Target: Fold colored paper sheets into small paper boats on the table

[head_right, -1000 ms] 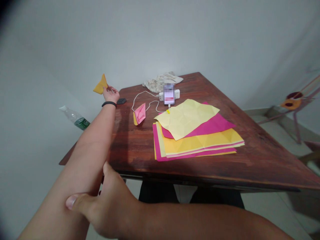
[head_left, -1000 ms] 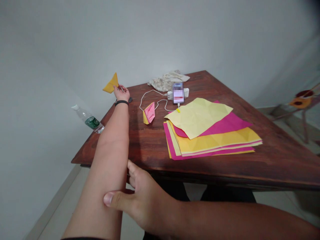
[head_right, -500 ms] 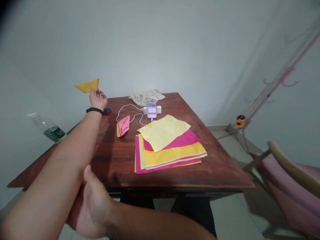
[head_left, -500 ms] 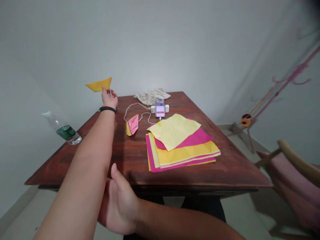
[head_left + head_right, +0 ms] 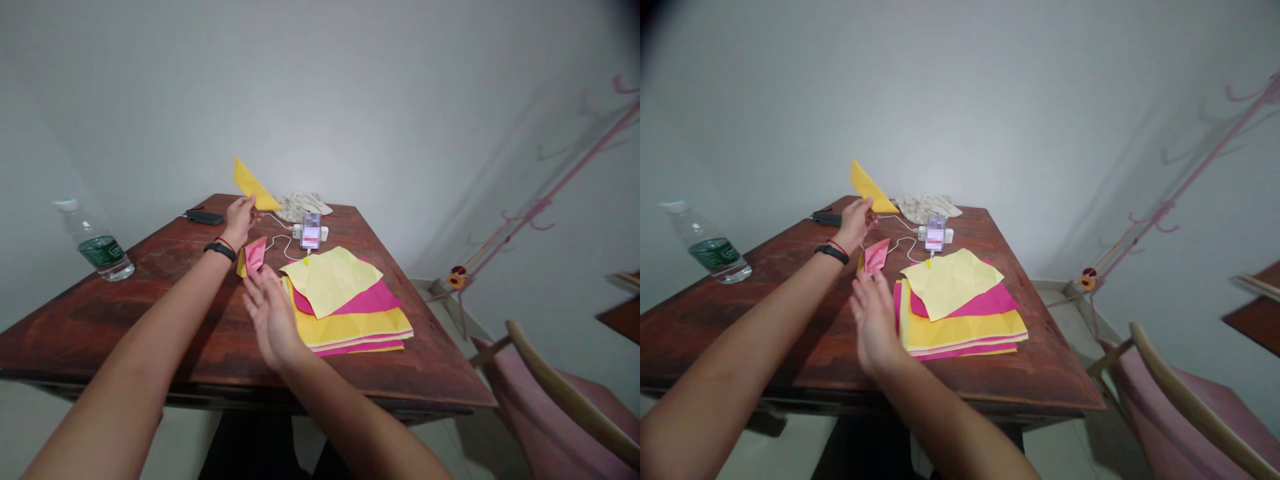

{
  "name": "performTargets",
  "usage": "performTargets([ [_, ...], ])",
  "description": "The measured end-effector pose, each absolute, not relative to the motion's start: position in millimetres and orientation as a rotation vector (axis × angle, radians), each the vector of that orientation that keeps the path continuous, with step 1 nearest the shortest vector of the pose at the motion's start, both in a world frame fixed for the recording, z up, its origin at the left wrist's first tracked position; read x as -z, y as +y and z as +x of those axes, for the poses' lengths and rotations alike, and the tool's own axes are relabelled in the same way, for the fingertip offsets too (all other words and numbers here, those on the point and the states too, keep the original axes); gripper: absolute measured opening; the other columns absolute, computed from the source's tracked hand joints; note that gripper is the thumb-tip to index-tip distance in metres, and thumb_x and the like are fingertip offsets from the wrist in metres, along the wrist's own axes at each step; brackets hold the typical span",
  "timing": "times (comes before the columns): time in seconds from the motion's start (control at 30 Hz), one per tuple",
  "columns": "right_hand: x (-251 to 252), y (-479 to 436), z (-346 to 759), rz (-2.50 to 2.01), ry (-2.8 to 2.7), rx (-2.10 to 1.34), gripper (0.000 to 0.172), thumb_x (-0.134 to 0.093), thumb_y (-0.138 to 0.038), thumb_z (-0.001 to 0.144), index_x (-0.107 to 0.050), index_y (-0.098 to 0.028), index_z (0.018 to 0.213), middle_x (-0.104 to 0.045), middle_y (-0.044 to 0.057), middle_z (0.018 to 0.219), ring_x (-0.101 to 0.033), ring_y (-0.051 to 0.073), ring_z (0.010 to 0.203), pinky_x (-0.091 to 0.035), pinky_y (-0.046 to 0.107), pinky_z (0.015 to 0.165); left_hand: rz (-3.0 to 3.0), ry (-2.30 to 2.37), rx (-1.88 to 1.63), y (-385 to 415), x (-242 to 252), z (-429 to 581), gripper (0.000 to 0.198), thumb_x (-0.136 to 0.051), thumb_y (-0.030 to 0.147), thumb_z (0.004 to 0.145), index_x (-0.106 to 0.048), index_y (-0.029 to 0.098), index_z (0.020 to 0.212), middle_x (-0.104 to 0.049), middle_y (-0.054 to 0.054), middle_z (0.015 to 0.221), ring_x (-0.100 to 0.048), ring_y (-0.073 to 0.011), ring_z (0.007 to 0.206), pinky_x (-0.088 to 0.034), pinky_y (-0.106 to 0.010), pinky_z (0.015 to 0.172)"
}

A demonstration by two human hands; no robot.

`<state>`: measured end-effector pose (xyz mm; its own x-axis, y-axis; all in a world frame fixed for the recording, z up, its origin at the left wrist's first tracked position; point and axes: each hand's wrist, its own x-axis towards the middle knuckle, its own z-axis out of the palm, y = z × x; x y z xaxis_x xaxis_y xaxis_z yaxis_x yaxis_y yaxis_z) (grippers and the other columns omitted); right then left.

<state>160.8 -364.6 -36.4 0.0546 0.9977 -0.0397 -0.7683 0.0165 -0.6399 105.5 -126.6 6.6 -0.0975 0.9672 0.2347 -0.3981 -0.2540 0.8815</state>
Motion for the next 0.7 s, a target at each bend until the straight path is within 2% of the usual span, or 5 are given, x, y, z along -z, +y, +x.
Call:
performTargets([
  [0.1, 31, -333, 228, -0.741, -0.842, -1.119, 0.037, -0.072, -0.045, 0.077, -0.066, -0.021, 0.105, -0.071, 0.007, 0.116, -0.063, 0.022, 0.113, -0.05, 0.034, 0.092, 1.361, 0.851, -1.45, -161, 14, 87, 0.023, -0.075, 0.034, 0.078, -0.062, 0.015, 0.076, -0.063, 0.001, 0.063, -0.057, -0.0074, 0.044, -0.042, -0.015, 0.042],
  [0.17, 35, -311, 263, -0.903, -0.975, -0.881, 0.031, -0.07, -0.046, 0.077, -0.067, -0.019, 0.091, -0.073, 0.006, 0.093, -0.066, 0.02, 0.092, -0.052, 0.03, 0.077, 1.483, 0.885, -1.293, -186, 27, 77, 0.025, -0.076, 0.036, 0.077, -0.064, 0.015, 0.075, -0.065, -0.001, 0.063, -0.056, -0.0084, 0.044, -0.041, -0.016, 0.041],
  [0.3, 63, -284, 286, -1.051, -1.115, -0.833, 0.034, -0.074, -0.048, 0.073, -0.066, -0.017, 0.082, -0.061, -0.001, 0.066, -0.054, 0.011, 0.055, -0.044, 0.023, 0.052, 1.666, 0.847, -0.943, -223, 50, 82, 0.029, -0.07, 0.044, 0.081, -0.067, 0.015, 0.077, -0.055, 0.002, 0.048, -0.048, -0.0094, 0.037, -0.03, -0.02, 0.037],
  [0.5, 99, -288, 280, -0.995, -1.166, -1.065, 0.037, -0.069, -0.052, 0.077, -0.062, -0.017, 0.088, -0.059, -0.002, 0.066, -0.053, 0.009, 0.043, -0.039, 0.021, 0.038, 1.75, 0.82, -0.9, -235, 77, 101, 0.034, -0.065, 0.049, 0.083, -0.066, 0.016, 0.075, -0.049, 0.005, 0.044, -0.043, -0.0088, 0.038, -0.026, -0.021, 0.04],
  [0.7, 100, -292, 285, -0.996, -1.186, -1.037, 0.037, -0.073, -0.045, 0.075, -0.056, -0.02, 0.096, -0.06, -0.003, 0.08, -0.06, 0.01, 0.049, -0.047, 0.022, 0.042, 1.715, 0.805, -0.811, -243, 92, 98, 0.038, -0.062, 0.053, 0.083, -0.068, 0.016, 0.079, -0.053, 0.003, 0.044, -0.046, -0.0107, 0.038, -0.03, -0.022, 0.042],
])
